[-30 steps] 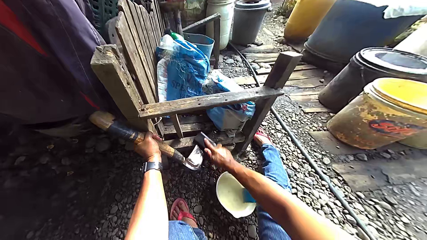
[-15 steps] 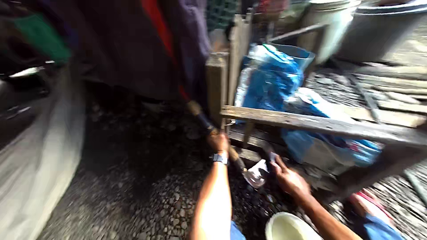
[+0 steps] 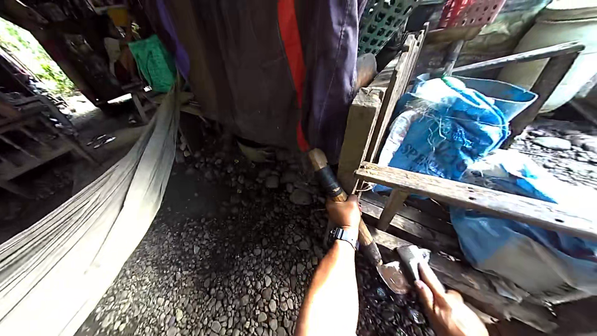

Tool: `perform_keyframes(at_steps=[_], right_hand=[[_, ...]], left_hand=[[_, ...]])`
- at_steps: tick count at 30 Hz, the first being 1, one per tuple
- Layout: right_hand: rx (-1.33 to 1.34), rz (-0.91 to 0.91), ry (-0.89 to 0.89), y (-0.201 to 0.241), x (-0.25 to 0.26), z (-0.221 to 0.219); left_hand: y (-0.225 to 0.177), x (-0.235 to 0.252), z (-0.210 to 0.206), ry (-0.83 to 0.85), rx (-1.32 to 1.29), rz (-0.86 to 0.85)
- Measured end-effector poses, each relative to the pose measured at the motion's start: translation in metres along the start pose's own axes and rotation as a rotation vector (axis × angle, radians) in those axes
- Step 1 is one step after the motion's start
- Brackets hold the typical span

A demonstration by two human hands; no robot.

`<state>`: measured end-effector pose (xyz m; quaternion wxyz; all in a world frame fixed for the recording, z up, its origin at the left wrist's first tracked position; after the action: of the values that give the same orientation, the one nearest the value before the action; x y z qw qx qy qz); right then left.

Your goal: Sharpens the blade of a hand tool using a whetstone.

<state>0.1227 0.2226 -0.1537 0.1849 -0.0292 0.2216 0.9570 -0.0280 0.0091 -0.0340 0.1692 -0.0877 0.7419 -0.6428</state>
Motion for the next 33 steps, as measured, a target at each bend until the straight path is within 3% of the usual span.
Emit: perform_keyframes(at_steps=[2,8,14,19,25,30,33], right_hand=[[0.027,0.066,0.012,0.001,-0.011,-0.006],[-0.011,-0.313,0.222,0.004,0.039,0.032],[-0.088,-0.097,0.296,0.003,-0.003,0.009],[-0.058,-0.310,0.262,0.003,0.046,0.033],[-0.072,-0.106,0.335,0.008,-0.012,0.010],[-0.036,-0.316,0.275,0.002,0.045,0.033],[-0.039,-0.313,0.263,0.006,0.032,0.026]], left_hand=[[-0.006,-0.003,0.002,0.004,0.040,0.008],[-0.002,-0.003,-0.002,0.006,0.039,-0.089],[0.001,0.000,-0.005,-0.040,-0.012,-0.133],[0.002,0.000,-0.002,-0.048,-0.029,-0.169],[0.003,0.000,-0.002,-0.047,-0.029,-0.172],[0.005,0.003,0.000,-0.045,-0.063,-0.195],[0.003,0.001,-0.002,-0.052,-0.055,-0.193]])
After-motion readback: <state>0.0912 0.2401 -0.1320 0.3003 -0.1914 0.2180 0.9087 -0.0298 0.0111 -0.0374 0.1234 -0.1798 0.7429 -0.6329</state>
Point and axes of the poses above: each hand's wrist, its own x-axis towards the middle knuckle, its own z-axis out of the back of the hand, y = z × x, the point moved 6 cm from there along x, towards the middle knuckle, and after that the axes turned 5 degrees about -z, right-handed, at the moved point
